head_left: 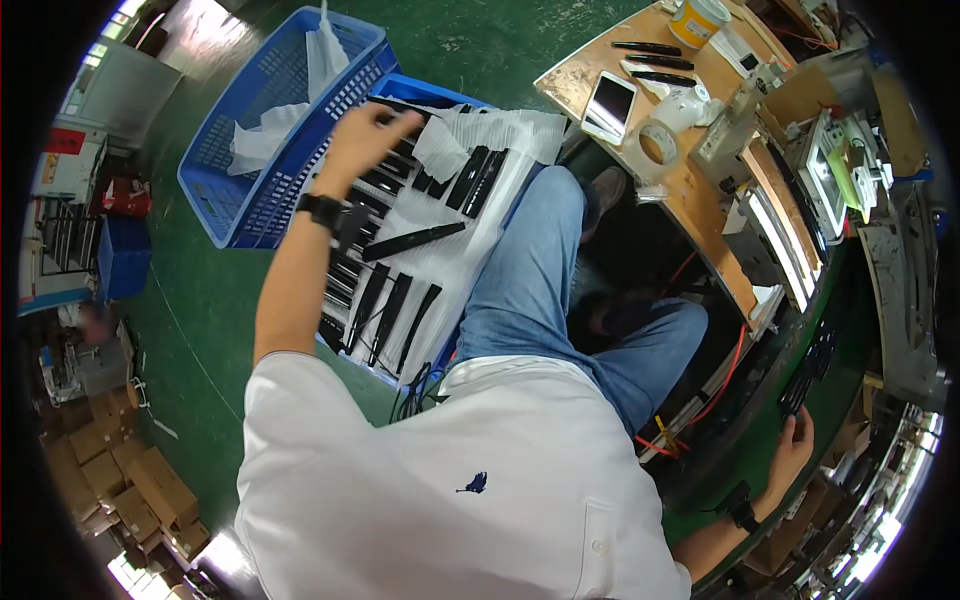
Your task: Assembling and processing black plastic sign components using a bonding press machine.
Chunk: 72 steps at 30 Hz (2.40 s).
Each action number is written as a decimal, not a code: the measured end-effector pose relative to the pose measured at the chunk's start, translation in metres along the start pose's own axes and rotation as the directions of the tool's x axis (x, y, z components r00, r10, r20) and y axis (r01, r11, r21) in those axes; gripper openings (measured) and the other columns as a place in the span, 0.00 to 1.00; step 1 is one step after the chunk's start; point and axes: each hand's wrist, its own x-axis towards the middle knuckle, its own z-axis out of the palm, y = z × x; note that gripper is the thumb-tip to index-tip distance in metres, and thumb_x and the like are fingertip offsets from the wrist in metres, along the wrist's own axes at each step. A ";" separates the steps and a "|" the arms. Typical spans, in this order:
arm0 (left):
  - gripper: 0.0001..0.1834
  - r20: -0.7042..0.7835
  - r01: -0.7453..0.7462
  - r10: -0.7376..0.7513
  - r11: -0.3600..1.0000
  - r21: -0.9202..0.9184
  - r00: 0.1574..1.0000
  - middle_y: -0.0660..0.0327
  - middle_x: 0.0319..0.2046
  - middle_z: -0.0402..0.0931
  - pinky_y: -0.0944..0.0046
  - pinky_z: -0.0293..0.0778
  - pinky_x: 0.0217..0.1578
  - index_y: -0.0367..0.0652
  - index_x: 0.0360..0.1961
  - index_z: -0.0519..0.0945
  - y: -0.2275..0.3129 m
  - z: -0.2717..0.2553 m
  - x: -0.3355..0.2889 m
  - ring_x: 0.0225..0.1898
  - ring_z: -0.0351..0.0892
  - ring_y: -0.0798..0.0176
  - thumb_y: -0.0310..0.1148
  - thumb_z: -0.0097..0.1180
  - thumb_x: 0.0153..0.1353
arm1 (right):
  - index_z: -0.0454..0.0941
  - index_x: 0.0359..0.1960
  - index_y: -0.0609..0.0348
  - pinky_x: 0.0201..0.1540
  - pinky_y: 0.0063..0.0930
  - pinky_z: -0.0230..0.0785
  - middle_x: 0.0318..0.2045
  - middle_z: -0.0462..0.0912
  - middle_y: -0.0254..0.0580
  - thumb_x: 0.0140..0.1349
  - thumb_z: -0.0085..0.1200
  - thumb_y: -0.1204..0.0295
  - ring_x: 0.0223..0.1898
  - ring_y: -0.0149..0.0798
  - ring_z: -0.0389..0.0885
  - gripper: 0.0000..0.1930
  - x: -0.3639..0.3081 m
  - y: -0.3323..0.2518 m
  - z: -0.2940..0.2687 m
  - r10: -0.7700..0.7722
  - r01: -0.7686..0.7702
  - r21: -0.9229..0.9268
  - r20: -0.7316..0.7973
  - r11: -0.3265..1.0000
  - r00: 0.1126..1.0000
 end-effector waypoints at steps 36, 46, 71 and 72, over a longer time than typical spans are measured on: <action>0.21 0.333 -0.106 0.040 0.977 0.184 0.942 0.47 0.34 0.88 0.44 0.81 0.43 0.42 0.43 0.90 0.030 -0.001 -0.144 0.39 0.87 0.39 0.49 0.69 0.60 | 0.81 0.65 0.60 0.33 0.19 0.60 0.31 0.72 0.26 0.78 0.58 0.71 0.31 0.21 0.66 0.17 0.005 -0.045 0.026 -0.218 0.206 0.199 0.042 0.958 0.975; 0.29 0.471 0.305 -0.098 0.870 -0.387 0.877 0.52 0.36 0.88 0.57 0.82 0.38 0.40 0.67 0.79 0.096 -0.036 -0.163 0.37 0.88 0.57 0.31 0.64 0.64 | 0.81 0.63 0.60 0.38 0.19 0.68 0.37 0.78 0.28 0.75 0.58 0.77 0.35 0.22 0.73 0.17 0.052 -0.117 0.023 -0.505 0.464 0.410 -0.011 0.785 0.863; 0.13 -0.149 -0.949 0.956 0.215 -0.231 0.253 0.58 0.40 0.82 0.56 0.75 0.40 0.41 0.49 0.85 0.471 0.059 -0.022 0.39 0.80 0.55 0.35 0.66 0.67 | 0.86 0.51 0.64 0.32 0.21 0.64 0.35 0.82 0.32 0.65 0.70 0.72 0.29 0.24 0.72 0.15 0.043 -0.060 -0.007 -0.217 0.313 0.279 -0.326 0.908 0.920; 0.13 -0.154 -0.978 0.973 0.147 -0.150 0.170 0.57 0.41 0.82 0.54 0.75 0.43 0.41 0.48 0.86 0.480 0.065 -0.020 0.42 0.80 0.53 0.36 0.66 0.66 | 0.85 0.51 0.66 0.32 0.21 0.64 0.36 0.82 0.30 0.66 0.69 0.72 0.30 0.23 0.72 0.15 0.027 -0.031 -0.008 -0.106 0.206 0.297 -0.320 0.932 0.941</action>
